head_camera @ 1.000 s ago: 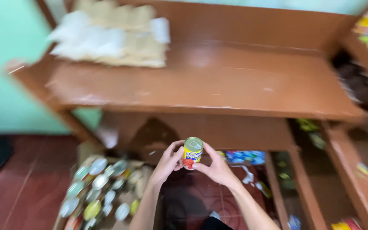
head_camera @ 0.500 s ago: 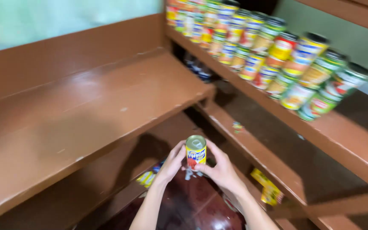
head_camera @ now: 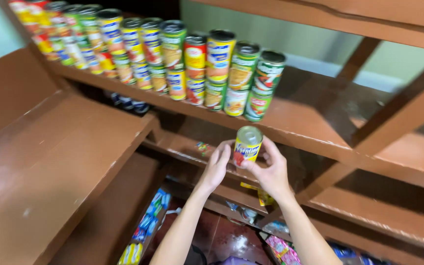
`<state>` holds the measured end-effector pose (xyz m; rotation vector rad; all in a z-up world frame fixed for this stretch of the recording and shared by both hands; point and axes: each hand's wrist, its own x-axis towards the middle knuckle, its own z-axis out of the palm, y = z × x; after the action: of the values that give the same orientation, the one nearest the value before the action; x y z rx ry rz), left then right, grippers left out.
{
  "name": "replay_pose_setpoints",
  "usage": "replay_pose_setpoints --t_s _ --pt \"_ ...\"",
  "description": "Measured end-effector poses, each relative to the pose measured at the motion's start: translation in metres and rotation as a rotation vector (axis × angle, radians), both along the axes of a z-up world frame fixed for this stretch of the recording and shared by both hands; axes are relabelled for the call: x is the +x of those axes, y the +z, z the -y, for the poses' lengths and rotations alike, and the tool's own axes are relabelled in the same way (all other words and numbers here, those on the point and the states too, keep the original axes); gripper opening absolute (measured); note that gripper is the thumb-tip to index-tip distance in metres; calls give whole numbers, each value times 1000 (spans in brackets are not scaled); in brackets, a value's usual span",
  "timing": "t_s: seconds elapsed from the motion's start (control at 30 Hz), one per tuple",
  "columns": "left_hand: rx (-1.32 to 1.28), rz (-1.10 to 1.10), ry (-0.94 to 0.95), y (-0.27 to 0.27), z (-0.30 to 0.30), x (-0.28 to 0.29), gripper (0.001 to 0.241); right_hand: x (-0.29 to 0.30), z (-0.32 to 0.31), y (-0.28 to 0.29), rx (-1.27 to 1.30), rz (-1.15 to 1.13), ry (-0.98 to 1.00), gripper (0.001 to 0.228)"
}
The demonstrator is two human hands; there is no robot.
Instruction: Organizing and shelf-stocking various canned food items from boxes onto a wooden shelf.
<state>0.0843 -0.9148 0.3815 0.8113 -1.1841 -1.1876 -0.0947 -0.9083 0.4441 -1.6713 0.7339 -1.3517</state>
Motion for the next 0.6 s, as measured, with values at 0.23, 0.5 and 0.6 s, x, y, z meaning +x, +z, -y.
replay_pose_setpoints --t_s 0.23,0.5,0.6 --pt "-131 37 -181 23 17 -38 53 -29 29 12 -108 53 -251 74" --pt "-254 258 -145 45 28 -44 64 -30 67 35 -244 -137 -621 67" --pt "-247 310 -122 35 40 -46 68 -28 78 29 -224 -185 -625 67"
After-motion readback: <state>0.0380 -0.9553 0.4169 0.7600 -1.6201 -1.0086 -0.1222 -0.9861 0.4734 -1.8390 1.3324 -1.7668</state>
